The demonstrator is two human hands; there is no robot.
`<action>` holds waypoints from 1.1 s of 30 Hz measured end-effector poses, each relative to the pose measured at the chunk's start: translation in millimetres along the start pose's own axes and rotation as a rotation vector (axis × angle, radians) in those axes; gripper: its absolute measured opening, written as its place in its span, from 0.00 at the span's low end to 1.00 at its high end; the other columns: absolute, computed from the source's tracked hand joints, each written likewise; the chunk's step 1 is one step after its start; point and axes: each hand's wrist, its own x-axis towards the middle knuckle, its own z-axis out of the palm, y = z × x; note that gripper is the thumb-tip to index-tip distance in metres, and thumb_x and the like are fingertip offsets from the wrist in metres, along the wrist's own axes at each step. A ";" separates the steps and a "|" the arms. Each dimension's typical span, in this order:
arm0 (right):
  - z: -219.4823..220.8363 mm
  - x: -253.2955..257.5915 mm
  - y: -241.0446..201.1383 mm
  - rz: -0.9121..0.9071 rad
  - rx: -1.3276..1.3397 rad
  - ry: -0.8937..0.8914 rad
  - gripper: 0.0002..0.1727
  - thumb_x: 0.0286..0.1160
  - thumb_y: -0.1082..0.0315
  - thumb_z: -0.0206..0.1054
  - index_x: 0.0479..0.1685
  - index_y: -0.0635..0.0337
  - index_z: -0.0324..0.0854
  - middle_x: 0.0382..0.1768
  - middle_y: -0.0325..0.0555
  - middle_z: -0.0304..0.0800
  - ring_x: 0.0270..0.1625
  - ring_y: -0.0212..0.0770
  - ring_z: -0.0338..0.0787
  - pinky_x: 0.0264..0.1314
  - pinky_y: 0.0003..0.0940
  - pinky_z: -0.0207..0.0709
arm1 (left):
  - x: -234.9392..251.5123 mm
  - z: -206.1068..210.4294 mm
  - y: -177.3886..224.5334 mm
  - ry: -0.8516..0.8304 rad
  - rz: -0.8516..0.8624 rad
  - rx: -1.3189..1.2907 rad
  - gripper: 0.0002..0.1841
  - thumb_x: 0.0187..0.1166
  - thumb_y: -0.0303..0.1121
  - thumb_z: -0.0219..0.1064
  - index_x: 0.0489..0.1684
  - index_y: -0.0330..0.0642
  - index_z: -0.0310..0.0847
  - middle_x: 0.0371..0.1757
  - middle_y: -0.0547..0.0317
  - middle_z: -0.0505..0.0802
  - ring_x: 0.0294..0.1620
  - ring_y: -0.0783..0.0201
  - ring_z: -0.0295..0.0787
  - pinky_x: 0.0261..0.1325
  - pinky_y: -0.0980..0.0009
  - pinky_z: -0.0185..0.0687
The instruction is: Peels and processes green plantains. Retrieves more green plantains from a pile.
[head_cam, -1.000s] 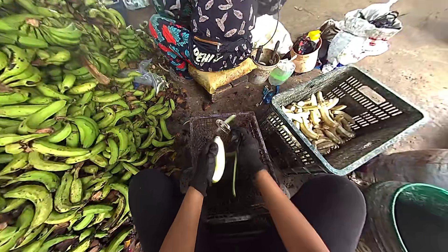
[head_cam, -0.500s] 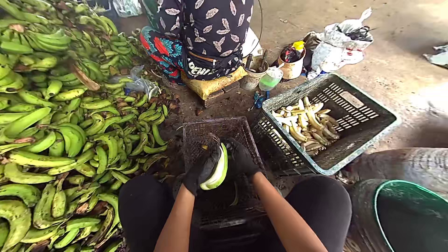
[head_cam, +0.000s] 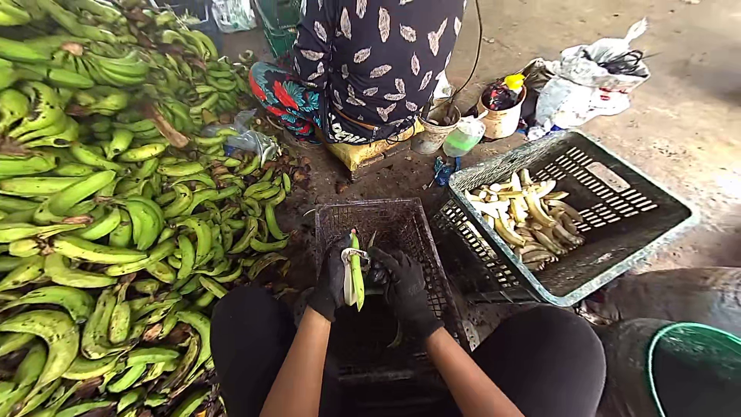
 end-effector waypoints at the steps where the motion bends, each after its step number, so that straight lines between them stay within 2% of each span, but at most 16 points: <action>1: -5.3 7.7 0.1 0.128 0.026 -0.137 0.23 0.81 0.67 0.56 0.73 0.53 0.84 0.59 0.66 0.89 0.59 0.68 0.89 0.64 0.68 0.75 | -2.0 -1.7 -0.8 -0.038 -0.044 0.002 0.19 0.95 0.35 0.39 0.53 0.37 0.77 0.29 0.61 0.86 0.26 0.73 0.84 0.30 0.78 0.83; 2: -7.6 17.0 5.7 0.256 0.045 -0.236 0.24 0.86 0.64 0.53 0.77 0.54 0.79 0.63 0.63 0.88 0.64 0.64 0.88 0.68 0.64 0.74 | -4.5 -2.1 -2.2 -0.073 -0.106 -0.032 0.20 0.96 0.38 0.40 0.50 0.37 0.78 0.26 0.59 0.87 0.23 0.70 0.85 0.27 0.76 0.85; 4: -3.4 26.9 27.9 0.373 0.154 -0.231 0.25 0.90 0.56 0.50 0.77 0.55 0.77 0.63 0.58 0.88 0.66 0.56 0.88 0.71 0.58 0.76 | -5.0 -5.4 -3.0 -0.163 -0.155 -0.112 0.21 0.95 0.41 0.42 0.56 0.38 0.79 0.30 0.56 0.89 0.26 0.66 0.87 0.30 0.72 0.87; 6: 0.9 15.4 33.1 0.279 0.260 -0.153 0.26 0.88 0.55 0.50 0.75 0.58 0.79 0.60 0.57 0.89 0.62 0.52 0.89 0.68 0.55 0.79 | 4.2 -7.9 0.7 -0.086 -0.137 -0.203 0.21 0.95 0.44 0.42 0.55 0.39 0.78 0.29 0.54 0.88 0.24 0.64 0.87 0.26 0.71 0.86; 8: 0.1 -19.2 13.5 0.109 0.227 -0.100 0.25 0.85 0.57 0.53 0.73 0.58 0.83 0.59 0.60 0.90 0.60 0.59 0.90 0.64 0.61 0.79 | 10.0 -12.8 2.6 0.002 -0.095 -0.295 0.20 0.95 0.43 0.39 0.51 0.40 0.76 0.28 0.55 0.87 0.24 0.65 0.86 0.25 0.71 0.86; 11: 18.4 -50.2 0.7 -0.155 0.083 0.158 0.25 0.83 0.44 0.54 0.61 0.42 0.92 0.48 0.52 0.93 0.51 0.55 0.92 0.58 0.60 0.79 | 16.4 -17.6 4.6 -0.028 -0.120 -0.326 0.22 0.95 0.40 0.38 0.45 0.36 0.76 0.24 0.55 0.86 0.20 0.66 0.85 0.23 0.73 0.85; 13: 21.6 -37.2 -0.4 -0.111 0.060 0.150 0.20 0.80 0.55 0.59 0.62 0.46 0.91 0.50 0.58 0.93 0.53 0.62 0.91 0.59 0.65 0.79 | 10.5 -15.9 0.0 -0.095 -0.176 -0.284 0.22 0.94 0.40 0.39 0.44 0.37 0.79 0.25 0.56 0.88 0.22 0.67 0.87 0.24 0.73 0.86; 15: 18.3 -7.2 2.0 0.135 0.115 0.011 0.22 0.80 0.66 0.58 0.70 0.54 0.86 0.58 0.65 0.90 0.59 0.67 0.89 0.62 0.68 0.77 | 4.0 -12.4 -0.4 -0.119 -0.160 -0.236 0.21 0.94 0.37 0.37 0.46 0.38 0.78 0.28 0.56 0.89 0.25 0.67 0.87 0.28 0.73 0.86; 17: 19.9 14.0 26.2 0.353 0.261 -0.056 0.24 0.88 0.60 0.51 0.78 0.55 0.78 0.65 0.60 0.87 0.65 0.58 0.88 0.69 0.60 0.77 | -1.2 -10.5 2.0 -0.151 -0.136 -0.243 0.20 0.94 0.37 0.42 0.53 0.35 0.80 0.34 0.51 0.92 0.32 0.65 0.91 0.35 0.71 0.90; 20: 13.3 4.1 37.1 0.191 0.393 0.014 0.27 0.88 0.56 0.50 0.75 0.64 0.78 0.63 0.59 0.88 0.65 0.51 0.88 0.71 0.51 0.79 | 4.9 -12.3 10.6 0.031 -0.003 -0.007 0.17 0.94 0.34 0.47 0.63 0.34 0.79 0.43 0.53 0.91 0.39 0.67 0.89 0.42 0.71 0.88; 22: 4.9 -26.7 19.2 0.032 0.289 -0.042 0.23 0.83 0.61 0.56 0.67 0.62 0.86 0.57 0.60 0.91 0.59 0.58 0.91 0.64 0.59 0.81 | 11.2 -19.3 6.9 0.140 0.008 0.116 0.17 0.93 0.34 0.49 0.63 0.32 0.78 0.46 0.52 0.89 0.42 0.67 0.87 0.47 0.71 0.85; 25: 11.5 -43.5 4.0 -0.114 0.159 0.047 0.18 0.75 0.60 0.63 0.59 0.48 0.93 0.51 0.56 0.94 0.54 0.61 0.92 0.60 0.66 0.78 | 13.8 -18.8 6.3 0.070 -0.044 0.117 0.16 0.93 0.34 0.50 0.59 0.33 0.80 0.40 0.53 0.90 0.35 0.67 0.88 0.40 0.72 0.86; 27: 17.4 -24.1 14.2 0.026 0.201 0.135 0.20 0.75 0.65 0.62 0.62 0.59 0.90 0.54 0.63 0.91 0.57 0.65 0.89 0.62 0.68 0.77 | 6.7 -16.3 1.0 -0.042 -0.066 0.035 0.15 0.93 0.32 0.49 0.57 0.32 0.80 0.40 0.53 0.91 0.37 0.65 0.89 0.43 0.70 0.88; 29: 19.6 -1.4 33.5 0.207 0.394 0.266 0.22 0.82 0.65 0.58 0.68 0.69 0.82 0.55 0.60 0.90 0.57 0.49 0.90 0.64 0.48 0.82 | -6.1 -11.8 4.2 -0.074 -0.061 -0.059 0.16 0.93 0.31 0.47 0.57 0.32 0.81 0.39 0.52 0.92 0.37 0.65 0.91 0.43 0.70 0.90; 31: 11.8 6.5 43.2 0.163 0.666 0.313 0.26 0.86 0.61 0.56 0.72 0.74 0.73 0.55 0.46 0.87 0.53 0.25 0.85 0.61 0.22 0.81 | -8.3 -12.1 14.7 -0.015 0.031 0.007 0.14 0.92 0.30 0.48 0.56 0.32 0.80 0.39 0.55 0.92 0.37 0.69 0.91 0.41 0.73 0.90; 33: -0.2 -6.8 41.5 0.075 0.819 0.199 0.28 0.89 0.55 0.55 0.69 0.75 0.74 0.50 0.35 0.86 0.48 0.17 0.83 0.54 0.17 0.80 | -7.0 -14.7 24.2 0.121 0.178 0.278 0.13 0.88 0.31 0.58 0.56 0.32 0.84 0.44 0.56 0.92 0.43 0.72 0.89 0.50 0.75 0.86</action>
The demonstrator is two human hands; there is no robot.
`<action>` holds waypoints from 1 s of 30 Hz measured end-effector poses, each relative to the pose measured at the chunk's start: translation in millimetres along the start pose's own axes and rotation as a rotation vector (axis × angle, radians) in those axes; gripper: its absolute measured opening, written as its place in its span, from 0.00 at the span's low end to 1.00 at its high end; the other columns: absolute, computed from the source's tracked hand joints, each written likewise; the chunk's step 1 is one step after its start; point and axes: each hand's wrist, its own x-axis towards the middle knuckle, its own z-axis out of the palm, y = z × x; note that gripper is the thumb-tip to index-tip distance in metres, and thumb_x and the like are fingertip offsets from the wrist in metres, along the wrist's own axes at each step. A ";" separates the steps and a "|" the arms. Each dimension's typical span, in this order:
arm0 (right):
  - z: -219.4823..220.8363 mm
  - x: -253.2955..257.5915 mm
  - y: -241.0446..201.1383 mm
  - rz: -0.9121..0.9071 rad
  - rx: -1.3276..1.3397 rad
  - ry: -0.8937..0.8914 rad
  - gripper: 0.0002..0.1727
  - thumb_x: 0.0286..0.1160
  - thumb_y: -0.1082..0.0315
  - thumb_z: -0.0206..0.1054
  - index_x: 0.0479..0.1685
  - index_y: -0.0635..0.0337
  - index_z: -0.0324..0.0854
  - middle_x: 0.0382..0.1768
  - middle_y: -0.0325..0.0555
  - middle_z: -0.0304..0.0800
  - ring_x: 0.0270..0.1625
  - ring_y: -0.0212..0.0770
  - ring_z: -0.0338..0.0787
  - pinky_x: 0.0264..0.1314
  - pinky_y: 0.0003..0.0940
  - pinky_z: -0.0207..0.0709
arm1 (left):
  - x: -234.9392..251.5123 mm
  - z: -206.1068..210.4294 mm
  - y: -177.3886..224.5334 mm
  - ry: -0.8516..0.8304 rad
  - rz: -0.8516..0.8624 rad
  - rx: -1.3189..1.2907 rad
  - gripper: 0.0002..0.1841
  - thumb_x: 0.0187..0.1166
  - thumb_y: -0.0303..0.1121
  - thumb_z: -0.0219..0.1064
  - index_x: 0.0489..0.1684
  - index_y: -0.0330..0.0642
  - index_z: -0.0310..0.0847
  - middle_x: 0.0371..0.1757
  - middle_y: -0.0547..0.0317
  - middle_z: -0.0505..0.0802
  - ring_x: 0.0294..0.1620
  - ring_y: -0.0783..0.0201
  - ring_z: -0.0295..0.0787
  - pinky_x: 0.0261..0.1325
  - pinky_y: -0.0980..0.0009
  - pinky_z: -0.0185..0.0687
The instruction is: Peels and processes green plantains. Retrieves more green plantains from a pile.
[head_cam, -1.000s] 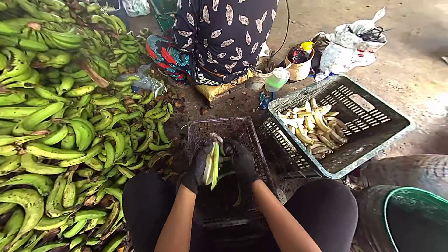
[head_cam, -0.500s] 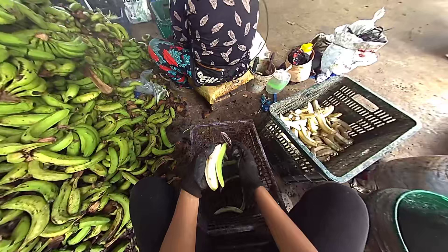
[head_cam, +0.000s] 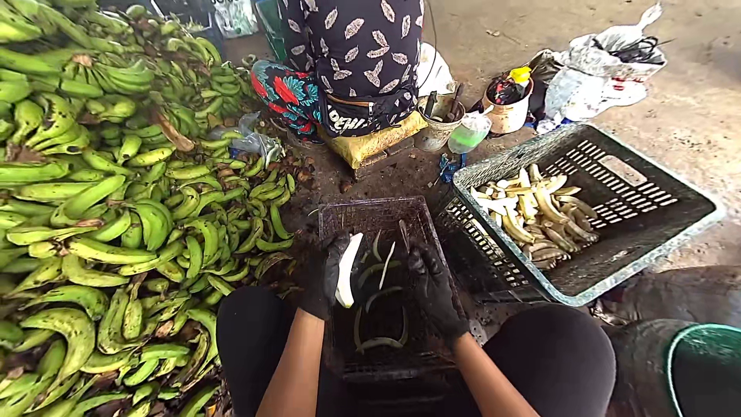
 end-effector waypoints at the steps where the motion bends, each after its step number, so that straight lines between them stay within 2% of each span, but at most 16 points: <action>1: -5.1 -11.5 -4.9 0.053 0.014 -0.063 0.29 0.89 0.53 0.54 0.69 0.75 0.75 0.48 0.34 0.87 0.46 0.17 0.83 0.53 0.18 0.80 | -1.2 3.3 7.8 0.067 0.058 0.112 0.14 0.87 0.33 0.61 0.57 0.33 0.86 0.47 0.54 0.93 0.47 0.71 0.89 0.55 0.73 0.84; 3: -9.8 -32.7 -9.8 0.204 0.007 -0.085 0.30 0.90 0.49 0.49 0.65 0.72 0.77 0.40 0.30 0.87 0.38 0.16 0.83 0.45 0.18 0.81 | -4.3 32.5 29.4 0.144 0.251 0.197 0.15 0.87 0.35 0.60 0.60 0.35 0.86 0.49 0.54 0.93 0.48 0.70 0.88 0.56 0.68 0.84; 5: -8.2 -48.8 -10.7 0.367 -0.029 -0.078 0.27 0.92 0.53 0.43 0.61 0.70 0.76 0.32 0.30 0.87 0.31 0.19 0.85 0.37 0.20 0.85 | -7.1 86.3 46.5 0.072 0.456 0.275 0.19 0.85 0.28 0.59 0.73 0.33 0.76 0.64 0.48 0.88 0.63 0.65 0.84 0.66 0.65 0.80; 7: -15.3 -64.4 -10.5 0.478 -0.265 -0.239 0.21 0.89 0.67 0.47 0.66 0.77 0.72 0.43 0.44 0.86 0.44 0.22 0.85 0.53 0.20 0.81 | -3.8 151.3 68.2 -0.046 0.616 0.420 0.23 0.76 0.23 0.69 0.70 0.27 0.76 0.66 0.38 0.87 0.68 0.52 0.82 0.70 0.59 0.78; 9: -36.1 -69.0 4.3 0.421 -0.586 -0.509 0.26 0.80 0.67 0.62 0.68 0.83 0.74 0.60 0.66 0.87 0.64 0.42 0.86 0.72 0.38 0.76 | 0.4 179.5 92.4 -0.149 0.665 0.334 0.23 0.77 0.24 0.70 0.72 0.33 0.79 0.67 0.38 0.85 0.67 0.47 0.83 0.67 0.55 0.82; 11: -34.6 -57.0 -6.7 0.348 -0.567 -0.483 0.24 0.80 0.68 0.60 0.66 0.83 0.75 0.59 0.68 0.88 0.63 0.48 0.88 0.70 0.44 0.79 | -8.9 140.8 107.3 -0.131 0.709 0.170 0.27 0.74 0.22 0.71 0.76 0.33 0.77 0.70 0.39 0.84 0.71 0.49 0.79 0.72 0.57 0.78; 13: -7.3 -45.5 -33.2 0.493 -0.216 -0.289 0.19 0.93 0.65 0.39 0.53 0.63 0.76 0.37 0.41 0.92 0.38 0.31 0.92 0.44 0.31 0.89 | -27.4 53.0 103.9 0.054 0.796 0.063 0.25 0.73 0.20 0.71 0.71 0.26 0.78 0.68 0.38 0.86 0.70 0.52 0.81 0.75 0.61 0.76; 14: 0.7 -44.7 -37.5 0.570 -0.066 -0.245 0.22 0.93 0.61 0.34 0.50 0.57 0.76 0.30 0.33 0.91 0.33 0.29 0.92 0.38 0.30 0.89 | -36.3 -2.6 93.3 0.183 0.816 0.076 0.24 0.74 0.20 0.69 0.70 0.23 0.77 0.69 0.36 0.85 0.70 0.54 0.82 0.76 0.62 0.76; 15: 8.1 -45.5 -43.1 0.634 -0.024 -0.226 0.24 0.93 0.59 0.31 0.50 0.58 0.74 0.28 0.30 0.88 0.30 0.27 0.91 0.36 0.30 0.89 | -43.0 -61.5 73.8 0.348 0.781 0.183 0.25 0.76 0.24 0.69 0.72 0.24 0.75 0.70 0.37 0.84 0.69 0.56 0.84 0.74 0.64 0.79; 17: 11.9 -47.5 -35.7 0.713 -0.048 -0.282 0.27 0.94 0.59 0.26 0.49 0.59 0.74 0.26 0.29 0.87 0.28 0.25 0.88 0.34 0.27 0.86 | -61.5 -176.7 6.4 0.597 0.449 0.561 0.31 0.82 0.39 0.68 0.83 0.37 0.69 0.74 0.41 0.82 0.70 0.56 0.84 0.73 0.61 0.80; 20: 7.4 -50.9 0.8 0.705 -0.026 -0.407 0.27 0.93 0.60 0.27 0.46 0.56 0.75 0.29 0.31 0.91 0.31 0.29 0.91 0.36 0.29 0.89 | -110.8 -274.8 -130.4 0.477 -0.314 0.921 0.35 0.79 0.50 0.70 0.85 0.48 0.69 0.74 0.37 0.82 0.73 0.37 0.79 0.72 0.34 0.73; 23: 20.3 -54.3 -3.8 0.723 -0.057 -0.452 0.24 0.93 0.58 0.29 0.53 0.53 0.75 0.32 0.28 0.92 0.32 0.28 0.91 0.37 0.28 0.89 | -136.6 -268.4 -227.4 0.242 -0.656 1.074 0.34 0.70 0.42 0.75 0.80 0.47 0.74 0.80 0.35 0.76 0.77 0.30 0.72 0.72 0.30 0.69; 24: 22.0 -57.2 -3.5 0.722 -0.027 -0.451 0.24 0.94 0.56 0.32 0.54 0.50 0.77 0.33 0.26 0.94 0.32 0.27 0.92 0.37 0.26 0.89 | -141.3 -262.2 -250.2 0.306 -0.675 1.028 0.33 0.75 0.40 0.71 0.83 0.43 0.70 0.84 0.36 0.71 0.81 0.31 0.68 0.76 0.33 0.67; 26: 24.0 -59.8 -6.2 0.698 -0.064 -0.482 0.22 0.94 0.54 0.35 0.55 0.50 0.76 0.34 0.27 0.92 0.34 0.27 0.92 0.38 0.27 0.88 | -139.7 -257.9 -285.6 0.520 -0.601 0.940 0.31 0.87 0.50 0.55 0.90 0.54 0.61 0.89 0.51 0.69 0.86 0.46 0.66 0.84 0.43 0.65; 28: 18.6 -62.1 -8.6 0.696 -0.130 -0.499 0.25 0.94 0.51 0.34 0.67 0.55 0.70 0.38 0.28 0.91 0.37 0.28 0.91 0.41 0.29 0.88 | -130.2 -260.4 -289.8 0.567 -0.599 0.891 0.32 0.85 0.52 0.57 0.90 0.57 0.62 0.84 0.49 0.76 0.80 0.43 0.74 0.77 0.38 0.72; 30: 12.8 -66.5 -13.8 0.757 -0.125 -0.422 0.27 0.93 0.52 0.31 0.76 0.58 0.62 0.36 0.30 0.91 0.33 0.31 0.93 0.39 0.32 0.91 | -123.3 -266.9 -263.5 0.427 -0.595 0.828 0.32 0.82 0.43 0.63 0.87 0.50 0.65 0.81 0.42 0.78 0.78 0.39 0.76 0.75 0.35 0.71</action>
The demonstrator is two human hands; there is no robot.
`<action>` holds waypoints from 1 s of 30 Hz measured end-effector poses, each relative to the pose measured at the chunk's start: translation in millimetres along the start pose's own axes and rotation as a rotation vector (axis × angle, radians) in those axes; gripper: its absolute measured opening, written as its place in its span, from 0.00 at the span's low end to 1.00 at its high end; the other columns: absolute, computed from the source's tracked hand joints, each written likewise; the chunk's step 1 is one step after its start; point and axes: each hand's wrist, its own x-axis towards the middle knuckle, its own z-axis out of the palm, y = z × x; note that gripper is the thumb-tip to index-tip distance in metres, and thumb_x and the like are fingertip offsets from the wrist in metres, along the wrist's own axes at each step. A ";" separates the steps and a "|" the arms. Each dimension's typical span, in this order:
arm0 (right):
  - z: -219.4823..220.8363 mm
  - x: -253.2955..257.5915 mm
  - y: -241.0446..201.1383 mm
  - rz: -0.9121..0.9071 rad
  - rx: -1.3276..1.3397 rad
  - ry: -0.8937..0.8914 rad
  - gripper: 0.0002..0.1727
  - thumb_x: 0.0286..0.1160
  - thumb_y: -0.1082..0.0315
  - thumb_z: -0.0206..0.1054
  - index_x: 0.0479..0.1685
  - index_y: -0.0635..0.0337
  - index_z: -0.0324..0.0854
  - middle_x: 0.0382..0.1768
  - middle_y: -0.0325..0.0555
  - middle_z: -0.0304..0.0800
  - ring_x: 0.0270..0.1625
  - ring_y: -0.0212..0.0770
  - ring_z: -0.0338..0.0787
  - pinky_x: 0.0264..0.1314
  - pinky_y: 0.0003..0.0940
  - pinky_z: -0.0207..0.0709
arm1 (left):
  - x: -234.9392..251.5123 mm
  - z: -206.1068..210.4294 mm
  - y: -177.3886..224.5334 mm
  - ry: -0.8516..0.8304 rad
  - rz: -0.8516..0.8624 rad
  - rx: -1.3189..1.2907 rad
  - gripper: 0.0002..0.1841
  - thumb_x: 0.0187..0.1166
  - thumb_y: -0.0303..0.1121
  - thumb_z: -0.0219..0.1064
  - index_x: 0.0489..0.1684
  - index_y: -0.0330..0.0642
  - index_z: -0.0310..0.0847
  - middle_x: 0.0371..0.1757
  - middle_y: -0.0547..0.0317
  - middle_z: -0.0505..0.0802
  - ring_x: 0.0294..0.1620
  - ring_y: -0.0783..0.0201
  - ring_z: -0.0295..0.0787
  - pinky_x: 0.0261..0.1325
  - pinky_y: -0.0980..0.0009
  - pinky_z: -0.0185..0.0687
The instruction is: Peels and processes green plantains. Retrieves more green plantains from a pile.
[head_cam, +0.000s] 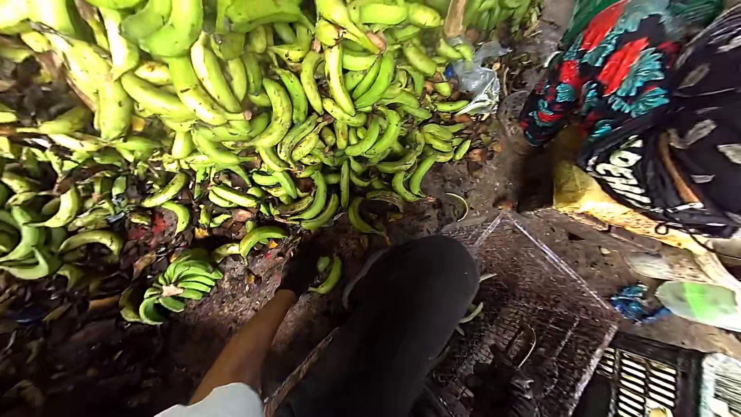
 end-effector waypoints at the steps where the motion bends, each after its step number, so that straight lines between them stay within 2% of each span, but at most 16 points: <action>1: -1.4 -1.5 0.4 0.019 0.057 0.026 0.26 0.93 0.53 0.30 0.75 0.56 0.62 0.35 0.28 0.91 0.33 0.31 0.93 0.40 0.34 0.91 | -6.3 -24.3 16.2 -0.039 0.058 -0.111 0.29 0.83 0.39 0.63 0.85 0.44 0.67 0.79 0.41 0.79 0.78 0.43 0.76 0.79 0.41 0.69; 2: -3.6 -1.6 3.6 0.018 0.100 0.055 0.23 0.93 0.53 0.32 0.71 0.55 0.64 0.33 0.28 0.90 0.32 0.31 0.92 0.40 0.34 0.91 | -15.1 -50.5 32.8 -0.019 0.137 -0.304 0.25 0.85 0.34 0.62 0.80 0.36 0.71 0.71 0.40 0.84 0.71 0.49 0.81 0.76 0.50 0.73; 4: -4.6 -0.7 10.5 -0.011 0.129 0.101 0.20 0.93 0.54 0.38 0.69 0.55 0.63 0.33 0.27 0.88 0.32 0.28 0.90 0.39 0.31 0.89 | -26.6 -99.8 66.2 0.018 0.353 -0.748 0.20 0.84 0.34 0.60 0.70 0.32 0.74 0.54 0.53 0.89 0.53 0.67 0.86 0.61 0.67 0.83; 7: 5.9 -6.9 4.6 -0.079 0.024 0.104 0.26 0.91 0.55 0.45 0.77 0.66 0.57 0.38 0.34 0.86 0.34 0.26 0.89 0.38 0.28 0.88 | -46.3 -167.1 135.7 -0.226 0.761 -1.285 0.32 0.75 0.47 0.72 0.80 0.53 0.69 0.63 0.62 0.90 0.59 0.66 0.89 0.62 0.66 0.86; 10: 18.2 -14.3 -4.5 -0.170 -0.038 0.028 0.27 0.90 0.57 0.51 0.75 0.70 0.66 0.39 0.40 0.91 0.35 0.29 0.90 0.38 0.31 0.89 | -72.8 -185.7 220.3 -0.396 1.040 -1.456 0.39 0.70 0.55 0.76 0.84 0.64 0.63 0.71 0.58 0.87 0.61 0.60 0.89 0.59 0.63 0.89; 12: 24.5 -16.9 -18.8 -0.251 -0.063 0.036 0.25 0.87 0.58 0.51 0.70 0.71 0.67 0.37 0.35 0.87 0.32 0.24 0.88 0.36 0.26 0.87 | -106.4 -174.0 280.1 -0.267 0.967 -1.489 0.29 0.77 0.48 0.73 0.75 0.57 0.67 0.56 0.59 0.91 0.47 0.63 0.93 0.49 0.64 0.92; 15: 15.4 -22.4 -64.9 -0.570 -0.265 0.262 0.30 0.84 0.54 0.55 0.66 0.77 0.75 0.38 0.45 0.89 0.35 0.28 0.87 0.40 0.30 0.85 | -146.7 -137.6 332.1 -0.176 0.950 -1.272 0.26 0.76 0.30 0.68 0.75 0.48 0.67 0.43 0.63 0.90 0.33 0.70 0.87 0.38 0.71 0.90; 17: 5.7 -36.7 -111.2 -0.925 -0.293 0.480 0.38 0.87 0.43 0.54 0.64 0.79 0.75 0.39 0.42 0.90 0.40 0.20 0.87 0.48 0.21 0.85 | -172.9 -109.7 352.5 -0.248 1.005 -1.172 0.33 0.73 0.26 0.70 0.81 0.42 0.63 0.49 0.60 0.91 0.40 0.70 0.90 0.45 0.72 0.90; 19: -1.4 -51.7 -138.7 -1.116 -0.222 0.582 0.39 0.89 0.41 0.50 0.65 0.78 0.72 0.44 0.41 0.89 0.47 0.17 0.87 0.55 0.18 0.85 | -193.9 -75.0 362.5 -0.303 1.056 -1.144 0.32 0.71 0.25 0.72 0.78 0.38 0.67 0.53 0.59 0.92 0.48 0.69 0.91 0.52 0.72 0.90; 21: -10.0 -64.9 -116.5 -0.805 -0.308 0.532 0.33 0.91 0.48 0.53 0.63 0.78 0.74 0.41 0.46 0.89 0.42 0.26 0.89 0.52 0.26 0.86 | -207.2 -48.3 361.2 -0.277 1.181 -1.021 0.29 0.69 0.28 0.76 0.71 0.33 0.72 0.53 0.60 0.92 0.51 0.70 0.91 0.56 0.72 0.90; 23: -20.8 -71.9 -66.4 -0.211 -0.329 0.168 0.25 0.90 0.60 0.55 0.70 0.75 0.74 0.51 0.63 0.90 0.52 0.50 0.91 0.62 0.50 0.83 | -221.5 -42.4 355.7 -0.269 1.239 -0.951 0.28 0.66 0.28 0.77 0.67 0.29 0.73 0.51 0.62 0.93 0.50 0.73 0.92 0.55 0.73 0.91; 24: -20.4 -69.6 -42.1 -0.063 -0.270 0.059 0.24 0.90 0.62 0.54 0.73 0.73 0.74 0.52 0.63 0.89 0.52 0.52 0.90 0.62 0.51 0.83 | -221.1 -47.4 356.8 -0.281 1.254 -0.923 0.30 0.67 0.30 0.76 0.69 0.28 0.71 0.53 0.62 0.92 0.51 0.73 0.91 0.57 0.73 0.91; 26: -25.4 -60.2 -12.2 -0.158 -0.023 0.096 0.25 0.90 0.57 0.50 0.71 0.69 0.72 0.38 0.49 0.88 0.34 0.39 0.88 0.40 0.38 0.87 | -212.7 -54.7 373.7 -0.299 1.149 -0.919 0.31 0.72 0.34 0.69 0.76 0.32 0.67 0.53 0.61 0.90 0.47 0.74 0.89 0.50 0.74 0.89; 27: -25.6 -63.3 -9.8 -0.264 0.104 0.140 0.28 0.90 0.53 0.50 0.73 0.69 0.71 0.38 0.43 0.89 0.32 0.32 0.87 0.38 0.33 0.87 | -204.8 -50.9 374.6 -0.363 1.032 -0.945 0.28 0.79 0.37 0.62 0.79 0.38 0.66 0.51 0.61 0.90 0.44 0.72 0.89 0.46 0.72 0.89; 29: -30.4 -60.4 -26.1 -0.569 0.082 0.207 0.30 0.90 0.53 0.53 0.77 0.72 0.72 0.57 0.40 0.90 0.52 0.20 0.87 0.60 0.22 0.84 | -188.8 -33.7 373.5 -0.524 0.817 -1.054 0.22 0.92 0.42 0.48 0.81 0.45 0.67 0.48 0.58 0.91 0.40 0.68 0.90 0.43 0.69 0.90; 30: -33.3 -49.1 -33.9 -0.721 -0.042 0.255 0.28 0.90 0.55 0.55 0.74 0.71 0.77 0.63 0.45 0.89 0.61 0.24 0.86 0.70 0.26 0.80 | -185.2 -25.0 377.1 -0.579 0.732 -1.108 0.21 0.94 0.42 0.44 0.73 0.42 0.71 0.43 0.56 0.91 0.36 0.66 0.90 0.39 0.68 0.90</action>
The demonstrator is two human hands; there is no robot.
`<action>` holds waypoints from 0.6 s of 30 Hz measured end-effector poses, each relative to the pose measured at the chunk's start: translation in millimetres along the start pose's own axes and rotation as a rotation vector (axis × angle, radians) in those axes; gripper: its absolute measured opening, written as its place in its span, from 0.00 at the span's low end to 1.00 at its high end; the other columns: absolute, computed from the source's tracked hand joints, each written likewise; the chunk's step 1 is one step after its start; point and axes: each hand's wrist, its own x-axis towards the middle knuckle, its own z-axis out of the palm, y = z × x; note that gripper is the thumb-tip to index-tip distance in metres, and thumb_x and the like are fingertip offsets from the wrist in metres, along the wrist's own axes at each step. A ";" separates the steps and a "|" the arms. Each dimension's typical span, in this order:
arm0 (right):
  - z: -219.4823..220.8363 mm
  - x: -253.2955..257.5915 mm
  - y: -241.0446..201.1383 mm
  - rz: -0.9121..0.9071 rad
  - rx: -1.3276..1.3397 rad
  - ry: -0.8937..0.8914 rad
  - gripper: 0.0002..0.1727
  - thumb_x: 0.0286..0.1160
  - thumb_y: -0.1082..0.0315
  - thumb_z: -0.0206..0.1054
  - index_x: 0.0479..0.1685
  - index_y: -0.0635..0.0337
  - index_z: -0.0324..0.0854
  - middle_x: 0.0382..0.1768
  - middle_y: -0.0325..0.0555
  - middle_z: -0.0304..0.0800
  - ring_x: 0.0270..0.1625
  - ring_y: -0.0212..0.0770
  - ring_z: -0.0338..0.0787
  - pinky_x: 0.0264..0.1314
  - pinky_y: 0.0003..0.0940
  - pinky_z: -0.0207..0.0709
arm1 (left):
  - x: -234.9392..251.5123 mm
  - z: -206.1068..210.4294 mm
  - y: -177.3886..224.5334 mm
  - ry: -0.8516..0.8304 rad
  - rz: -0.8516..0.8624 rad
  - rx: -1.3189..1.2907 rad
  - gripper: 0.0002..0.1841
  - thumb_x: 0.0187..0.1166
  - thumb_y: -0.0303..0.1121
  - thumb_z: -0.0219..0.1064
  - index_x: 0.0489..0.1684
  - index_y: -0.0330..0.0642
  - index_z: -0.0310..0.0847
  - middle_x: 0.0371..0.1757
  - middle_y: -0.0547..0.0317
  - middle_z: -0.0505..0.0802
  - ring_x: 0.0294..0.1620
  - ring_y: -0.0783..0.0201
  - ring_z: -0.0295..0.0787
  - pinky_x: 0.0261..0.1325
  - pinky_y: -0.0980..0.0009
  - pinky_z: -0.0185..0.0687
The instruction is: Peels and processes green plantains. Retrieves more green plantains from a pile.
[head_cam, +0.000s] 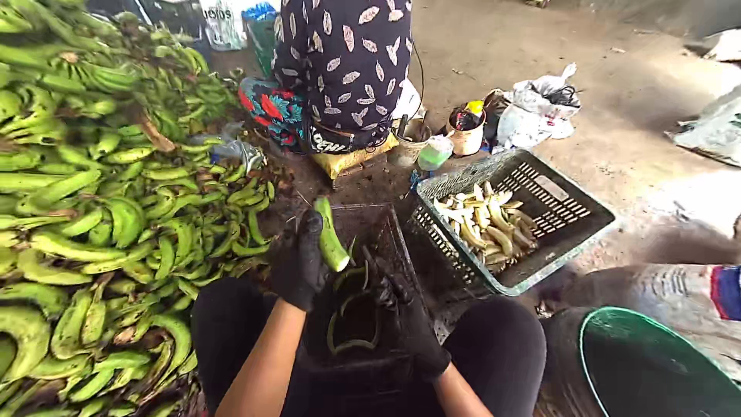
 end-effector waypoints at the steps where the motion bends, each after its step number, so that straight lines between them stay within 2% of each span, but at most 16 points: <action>1: 4.2 11.5 3.8 -0.124 -0.166 0.033 0.24 0.86 0.56 0.58 0.67 0.65 0.85 0.62 0.50 0.91 0.63 0.36 0.88 0.72 0.39 0.79 | 1.0 4.8 -4.4 0.009 -0.066 -0.041 0.20 0.95 0.41 0.41 0.66 0.39 0.74 0.37 0.56 0.90 0.32 0.66 0.88 0.34 0.70 0.89; 2: 10.0 22.4 7.5 -0.203 -0.331 0.088 0.20 0.80 0.59 0.62 0.60 0.60 0.91 0.57 0.57 0.92 0.60 0.53 0.89 0.65 0.56 0.78 | -2.8 9.5 -5.9 0.003 -0.131 -0.031 0.20 0.95 0.38 0.39 0.64 0.36 0.74 0.35 0.56 0.89 0.29 0.67 0.87 0.32 0.72 0.87; 3: 12.2 36.1 12.4 -0.211 -0.447 0.131 0.17 0.76 0.62 0.65 0.55 0.59 0.93 0.55 0.63 0.91 0.60 0.65 0.87 0.64 0.67 0.75 | -9.9 15.0 -3.2 0.004 -0.190 0.057 0.19 0.94 0.36 0.40 0.64 0.34 0.74 0.35 0.55 0.88 0.29 0.68 0.86 0.32 0.73 0.85; 4: 10.8 53.6 14.1 -0.158 -0.543 0.165 0.16 0.73 0.66 0.66 0.54 0.59 0.93 0.56 0.68 0.89 0.62 0.72 0.85 0.65 0.73 0.72 | -16.1 18.4 0.9 0.006 -0.234 0.190 0.19 0.95 0.34 0.43 0.65 0.32 0.75 0.38 0.55 0.87 0.33 0.69 0.84 0.37 0.73 0.83; 5: 6.0 72.7 16.9 -0.073 -0.625 0.193 0.16 0.73 0.67 0.66 0.57 0.58 0.92 0.57 0.69 0.89 0.63 0.74 0.84 0.66 0.74 0.71 | -20.1 18.7 1.2 0.010 -0.256 0.299 0.18 0.94 0.34 0.45 0.63 0.31 0.77 0.40 0.55 0.87 0.34 0.70 0.84 0.40 0.74 0.83; 6: -1.2 88.9 21.5 0.032 -0.687 0.209 0.18 0.74 0.67 0.66 0.61 0.54 0.91 0.56 0.67 0.90 0.61 0.72 0.86 0.64 0.72 0.73 | -24.6 16.3 0.7 0.011 -0.270 0.345 0.19 0.95 0.35 0.46 0.64 0.30 0.78 0.41 0.53 0.87 0.36 0.70 0.84 0.43 0.73 0.82; 7: -7.6 97.0 25.5 0.128 -0.705 0.198 0.21 0.77 0.66 0.65 0.69 0.50 0.87 0.58 0.65 0.89 0.61 0.69 0.87 0.64 0.70 0.75 | -26.8 11.3 -1.0 0.012 -0.254 0.323 0.19 0.95 0.35 0.45 0.64 0.31 0.77 0.40 0.54 0.87 0.35 0.70 0.84 0.41 0.74 0.83; 8: -8.2 95.0 28.6 0.131 -0.666 0.179 0.22 0.81 0.64 0.62 0.74 0.49 0.83 0.58 0.63 0.90 0.59 0.65 0.88 0.64 0.66 0.77 | -21.0 4.4 -6.5 0.042 -0.210 0.247 0.18 0.95 0.36 0.44 0.62 0.33 0.75 0.35 0.55 0.88 0.28 0.70 0.85 0.32 0.74 0.85; 10: 10.8 63.9 28.9 -0.031 -0.552 0.125 0.21 0.81 0.62 0.59 0.68 0.54 0.87 0.51 0.55 0.93 0.52 0.55 0.91 0.57 0.58 0.83 | -1.5 -11.0 -18.1 0.049 -0.120 0.095 0.19 0.94 0.37 0.44 0.72 0.34 0.70 0.37 0.55 0.87 0.30 0.68 0.86 0.34 0.71 0.87; 11: 26.8 43.1 26.8 -0.095 -0.527 0.107 0.19 0.79 0.63 0.61 0.61 0.56 0.90 0.49 0.55 0.93 0.50 0.56 0.92 0.56 0.60 0.82 | 3.1 -15.3 -22.9 0.045 -0.106 0.028 0.19 0.94 0.37 0.43 0.70 0.35 0.70 0.36 0.56 0.87 0.30 0.68 0.86 0.34 0.71 0.87; 12: 37.0 33.9 23.8 -0.103 -0.551 0.113 0.19 0.75 0.64 0.62 0.58 0.57 0.92 0.52 0.60 0.93 0.54 0.63 0.91 0.58 0.66 0.78 | 3.9 -15.2 -24.4 0.031 -0.119 -0.026 0.18 0.94 0.37 0.41 0.65 0.35 0.71 0.34 0.56 0.88 0.28 0.68 0.87 0.32 0.72 0.87; 13: 35.9 42.4 20.3 -0.053 -0.616 0.137 0.18 0.74 0.65 0.63 0.57 0.57 0.92 0.54 0.64 0.91 0.58 0.70 0.88 0.62 0.72 0.74 | -1.0 -9.3 -20.9 0.026 -0.141 0.013 0.18 0.94 0.35 0.42 0.64 0.34 0.72 0.34 0.57 0.88 0.29 0.69 0.87 0.33 0.73 0.87; 14: 25.8 64.0 15.7 0.036 -0.686 0.158 0.18 0.76 0.65 0.64 0.61 0.56 0.91 0.58 0.68 0.89 0.63 0.73 0.84 0.67 0.74 0.70 | -9.6 -2.9 -17.5 0.010 -0.175 0.095 0.18 0.94 0.34 0.43 0.65 0.32 0.74 0.37 0.56 0.88 0.32 0.70 0.86 0.37 0.74 0.85; 16: -0.2 107.5 11.1 0.233 -0.769 0.193 0.20 0.82 0.62 0.63 0.69 0.51 0.87 0.61 0.69 0.87 0.66 0.74 0.83 0.69 0.75 0.67 | -26.4 1.8 -18.6 -0.039 -0.200 0.206 0.18 0.93 0.32 0.44 0.68 0.31 0.73 0.39 0.57 0.86 0.34 0.73 0.84 0.40 0.77 0.83; 17: -6.6 112.4 14.8 0.224 -0.741 0.222 0.20 0.83 0.62 0.61 0.70 0.51 0.85 0.60 0.67 0.87 0.64 0.72 0.84 0.67 0.74 0.69 | -26.4 1.4 -21.6 -0.010 -0.186 0.191 0.17 0.92 0.34 0.44 0.66 0.32 0.71 0.35 0.58 0.87 0.30 0.73 0.85 0.35 0.77 0.86; 18: -4.7 105.4 18.2 0.145 -0.714 0.227 0.20 0.84 0.61 0.59 0.69 0.54 0.85 0.56 0.64 0.89 0.60 0.68 0.87 0.62 0.71 0.74 | -17.3 -3.2 -25.0 0.029 -0.154 0.153 0.19 0.93 0.37 0.45 0.70 0.32 0.68 0.37 0.55 0.88 0.31 0.69 0.87 0.36 0.72 0.90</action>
